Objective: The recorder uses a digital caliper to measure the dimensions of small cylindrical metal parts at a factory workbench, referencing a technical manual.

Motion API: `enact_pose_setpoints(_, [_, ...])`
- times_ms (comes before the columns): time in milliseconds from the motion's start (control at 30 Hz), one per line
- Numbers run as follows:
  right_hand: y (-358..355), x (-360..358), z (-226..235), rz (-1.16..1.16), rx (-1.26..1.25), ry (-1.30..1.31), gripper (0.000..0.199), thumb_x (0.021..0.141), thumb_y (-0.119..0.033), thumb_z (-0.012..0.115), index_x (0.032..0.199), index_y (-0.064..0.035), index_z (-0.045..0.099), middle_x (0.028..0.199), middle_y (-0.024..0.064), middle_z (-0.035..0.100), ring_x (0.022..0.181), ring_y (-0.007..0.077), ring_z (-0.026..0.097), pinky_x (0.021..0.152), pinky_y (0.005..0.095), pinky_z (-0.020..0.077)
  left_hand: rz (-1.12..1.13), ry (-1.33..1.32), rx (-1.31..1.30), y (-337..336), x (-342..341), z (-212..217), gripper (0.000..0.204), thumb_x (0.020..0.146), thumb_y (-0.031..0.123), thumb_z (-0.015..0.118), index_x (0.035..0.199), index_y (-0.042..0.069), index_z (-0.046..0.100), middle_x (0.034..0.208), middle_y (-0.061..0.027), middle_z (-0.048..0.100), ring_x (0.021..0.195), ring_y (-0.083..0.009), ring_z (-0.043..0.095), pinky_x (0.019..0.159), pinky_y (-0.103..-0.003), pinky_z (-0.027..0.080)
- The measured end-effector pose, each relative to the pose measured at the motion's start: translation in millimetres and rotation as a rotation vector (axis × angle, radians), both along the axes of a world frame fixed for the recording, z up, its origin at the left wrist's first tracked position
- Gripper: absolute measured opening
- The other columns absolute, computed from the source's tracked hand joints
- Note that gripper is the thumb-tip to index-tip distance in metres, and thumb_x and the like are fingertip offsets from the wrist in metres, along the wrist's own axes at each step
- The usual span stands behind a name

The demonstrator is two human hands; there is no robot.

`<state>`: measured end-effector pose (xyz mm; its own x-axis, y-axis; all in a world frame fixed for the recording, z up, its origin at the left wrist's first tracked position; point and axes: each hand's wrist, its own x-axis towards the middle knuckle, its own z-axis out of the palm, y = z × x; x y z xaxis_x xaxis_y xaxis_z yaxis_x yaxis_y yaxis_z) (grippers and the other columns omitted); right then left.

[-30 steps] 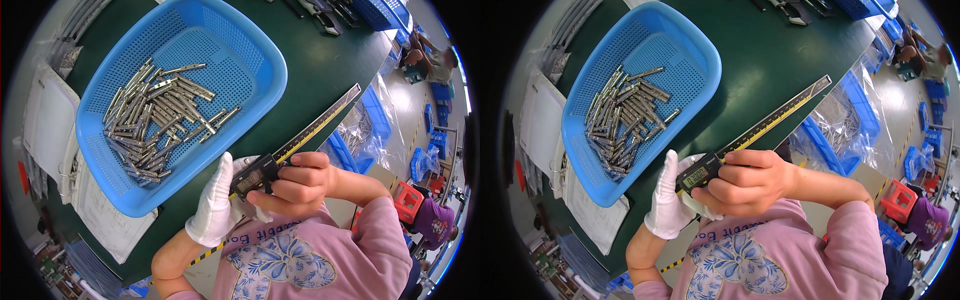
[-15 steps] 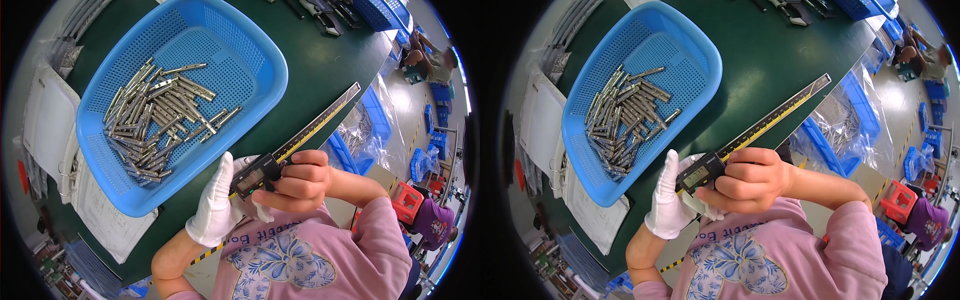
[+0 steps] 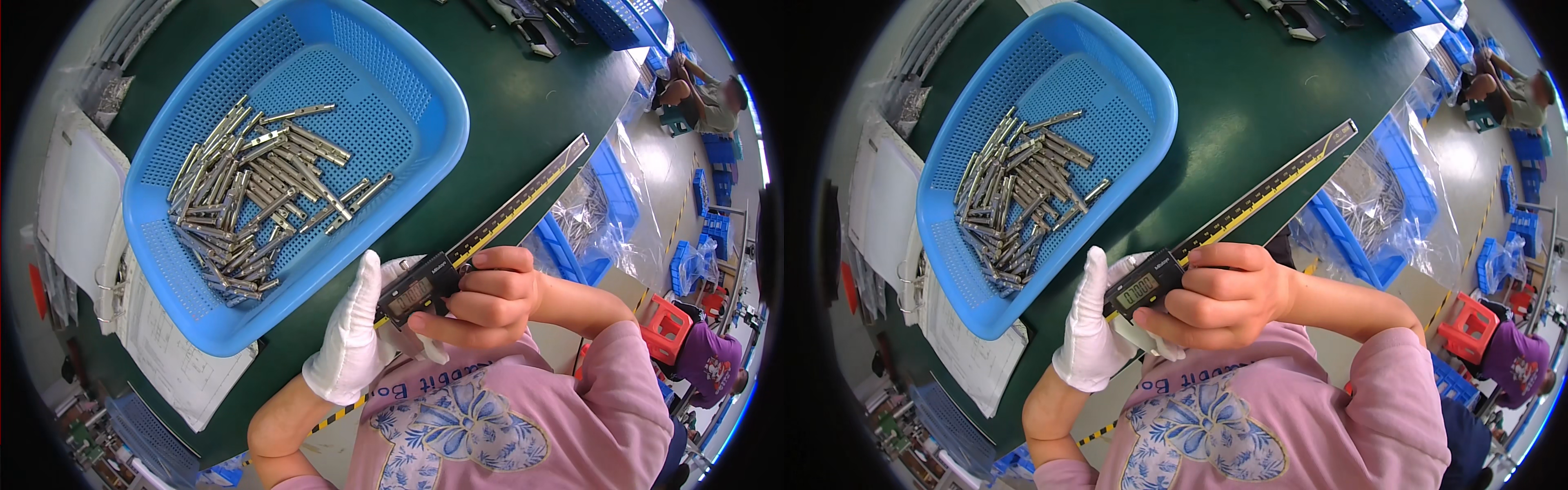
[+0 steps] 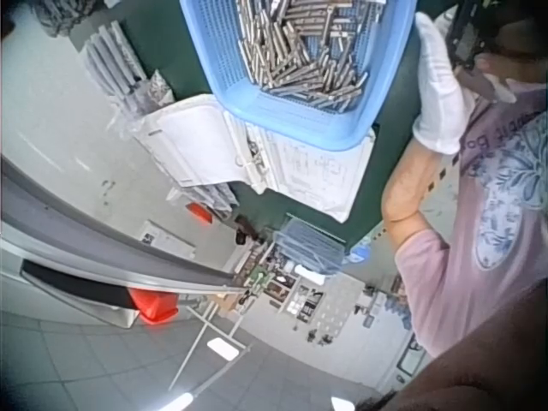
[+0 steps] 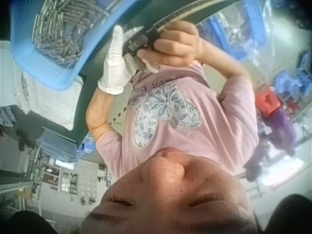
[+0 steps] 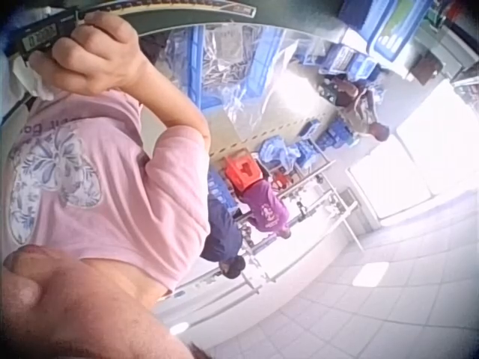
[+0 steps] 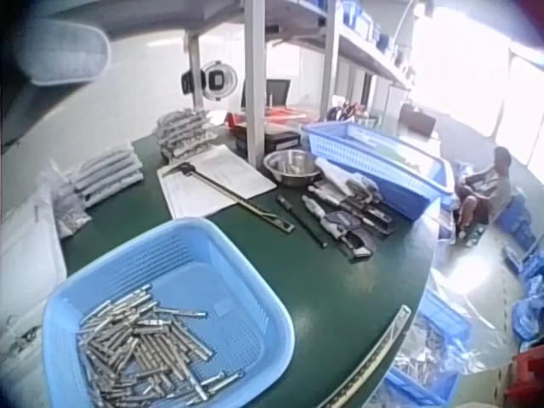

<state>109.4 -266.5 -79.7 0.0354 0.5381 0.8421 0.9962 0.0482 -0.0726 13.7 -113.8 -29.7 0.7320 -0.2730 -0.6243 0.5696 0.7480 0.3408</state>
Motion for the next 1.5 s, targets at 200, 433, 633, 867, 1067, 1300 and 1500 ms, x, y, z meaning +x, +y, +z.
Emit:
enact_pose_setpoints(200, [2, -2, 2, -0.032, 0.007, 0.030, 0.025, 0.071, -0.011, 0.060, 0.094, -0.0156, 0.067, 0.079, -0.0042, 0.048, 0.069, 0.0104, 0.046, 0.075, 0.0272, 0.0431, 0.023, -0.019, -0.031, 0, -1, -2, 0.062, 0.093, 0.056, 0.025, 0.120, 0.006, 0.048, 0.102, -0.0075, 0.059, 0.079, -0.0173, 0.060, 0.069, -0.032, 0.052])
enact_pose_setpoints(433, [1, -2, -4, -0.017, 0.017, 0.025, 0.026, 0.067, -0.010, 0.065, 0.091, -0.0204, 0.069, 0.077, -0.0041, 0.044, 0.071, 0.0113, 0.043, 0.075, 0.0317, 0.0394, 0.000, -0.071, -0.067, 2, -2, -4, 0.062, 0.093, 0.057, 0.025, 0.120, 0.005, 0.047, 0.104, -0.0081, 0.059, 0.081, -0.0176, 0.060, 0.069, -0.032, 0.052])
enact_pose_setpoints(633, [1, -2, -5, -0.017, 0.020, 0.018, 0.027, 0.067, -0.010, 0.065, 0.092, -0.0208, 0.069, 0.077, -0.0042, 0.044, 0.071, 0.0112, 0.043, 0.075, 0.0314, 0.0391, 0.002, -0.034, -0.042, 1, -1, -2, 0.062, 0.093, 0.057, 0.025, 0.120, 0.006, 0.047, 0.104, -0.0077, 0.058, 0.081, -0.0174, 0.060, 0.069, -0.032, 0.052])
enact_pose_setpoints(867, [3, -1, -3, -0.038, 0.060, 0.020, 0.024, 0.071, -0.013, 0.062, 0.094, -0.0164, 0.067, 0.079, -0.0041, 0.049, 0.070, 0.0106, 0.046, 0.074, 0.0274, 0.0430, 0.001, -0.026, -0.053, 2, -2, -6, 0.061, 0.093, 0.057, 0.026, 0.119, 0.007, 0.047, 0.103, -0.0074, 0.059, 0.081, -0.0174, 0.060, 0.069, -0.032, 0.052])
enact_pose_setpoints(1067, [1, -1, -2, -0.024, 0.049, 0.028, 0.023, 0.070, -0.011, 0.061, 0.092, -0.0165, 0.067, 0.080, -0.0039, 0.049, 0.070, 0.0105, 0.047, 0.074, 0.0271, 0.0431, 0.031, -0.039, -0.105, 1, -2, -5, 0.058, 0.094, 0.055, 0.026, 0.119, 0.007, 0.048, 0.103, -0.0075, 0.059, 0.078, -0.0189, 0.061, 0.068, -0.033, 0.052])
enact_pose_setpoints(1300, [-14, 7, -5, -0.098, 0.037, 0.027, 0.021, 0.070, -0.015, 0.069, 0.090, -0.0185, 0.065, 0.076, -0.0028, 0.045, 0.067, 0.0123, 0.045, 0.076, 0.0350, 0.0376, -0.009, -0.006, -0.029, 2, -2, -6, 0.057, 0.095, 0.052, 0.027, 0.119, 0.005, 0.049, 0.084, -0.0101, 0.061, 0.070, -0.0216, 0.061, 0.066, -0.032, 0.049])
enact_pose_setpoints(1500, [-12, 8, -2, -0.249, 0.030, 0.029, 0.023, 0.066, -0.012, 0.067, 0.088, -0.0140, 0.069, 0.071, -0.0052, 0.047, 0.063, 0.0101, 0.044, 0.073, 0.0296, 0.0381, 0.000, -0.042, -0.113, 3, -3, -8, 0.057, 0.094, 0.052, 0.027, 0.118, 0.005, 0.048, 0.073, -0.0117, 0.060, 0.067, -0.0241, 0.060, 0.071, -0.035, 0.047])
